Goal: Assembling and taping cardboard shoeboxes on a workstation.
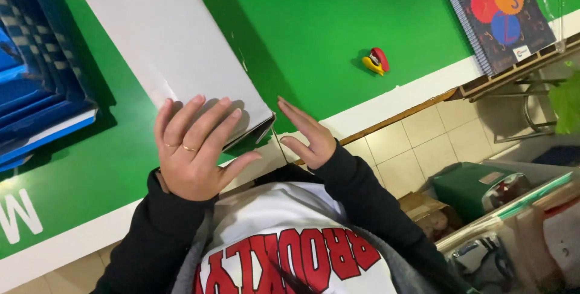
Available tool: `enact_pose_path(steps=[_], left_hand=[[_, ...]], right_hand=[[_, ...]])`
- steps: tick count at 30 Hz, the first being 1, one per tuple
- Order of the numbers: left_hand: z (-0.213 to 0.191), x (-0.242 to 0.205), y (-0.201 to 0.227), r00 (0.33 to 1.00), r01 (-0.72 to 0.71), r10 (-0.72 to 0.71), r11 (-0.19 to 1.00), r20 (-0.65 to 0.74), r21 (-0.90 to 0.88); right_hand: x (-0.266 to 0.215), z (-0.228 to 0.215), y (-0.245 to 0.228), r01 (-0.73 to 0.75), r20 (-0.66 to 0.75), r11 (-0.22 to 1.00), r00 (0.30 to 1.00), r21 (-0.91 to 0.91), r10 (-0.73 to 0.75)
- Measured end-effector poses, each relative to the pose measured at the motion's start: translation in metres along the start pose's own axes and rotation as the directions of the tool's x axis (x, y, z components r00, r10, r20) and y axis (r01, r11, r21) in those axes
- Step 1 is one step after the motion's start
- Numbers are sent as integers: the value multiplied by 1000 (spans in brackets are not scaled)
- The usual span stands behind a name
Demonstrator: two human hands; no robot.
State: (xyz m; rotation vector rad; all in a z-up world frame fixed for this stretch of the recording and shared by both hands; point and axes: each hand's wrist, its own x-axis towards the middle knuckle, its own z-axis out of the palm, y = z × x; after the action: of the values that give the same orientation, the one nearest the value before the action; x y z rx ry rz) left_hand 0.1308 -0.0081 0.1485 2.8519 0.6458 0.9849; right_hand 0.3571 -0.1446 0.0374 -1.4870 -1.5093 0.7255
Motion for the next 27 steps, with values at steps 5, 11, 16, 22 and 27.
enact_pose_path(steps=[5,11,16,22,27], left_hand=[[10,15,11,995,4,8,992,97,-127],[19,21,25,991,107,-104,993,80,-39],[18,35,52,979,170,-183,974,84,147],[28,44,69,968,218,-245,933,62,285],[31,39,73,952,281,-303,917,37,283]], right_hand=[[15,10,11,-21,-164,999,986,33,26],[34,-2,14,129,-225,981,970,143,-95],[46,-12,31,236,-163,947,965,217,-203],[58,-17,38,240,-54,924,971,298,-235],[71,-22,37,296,-7,874,948,386,-317]])
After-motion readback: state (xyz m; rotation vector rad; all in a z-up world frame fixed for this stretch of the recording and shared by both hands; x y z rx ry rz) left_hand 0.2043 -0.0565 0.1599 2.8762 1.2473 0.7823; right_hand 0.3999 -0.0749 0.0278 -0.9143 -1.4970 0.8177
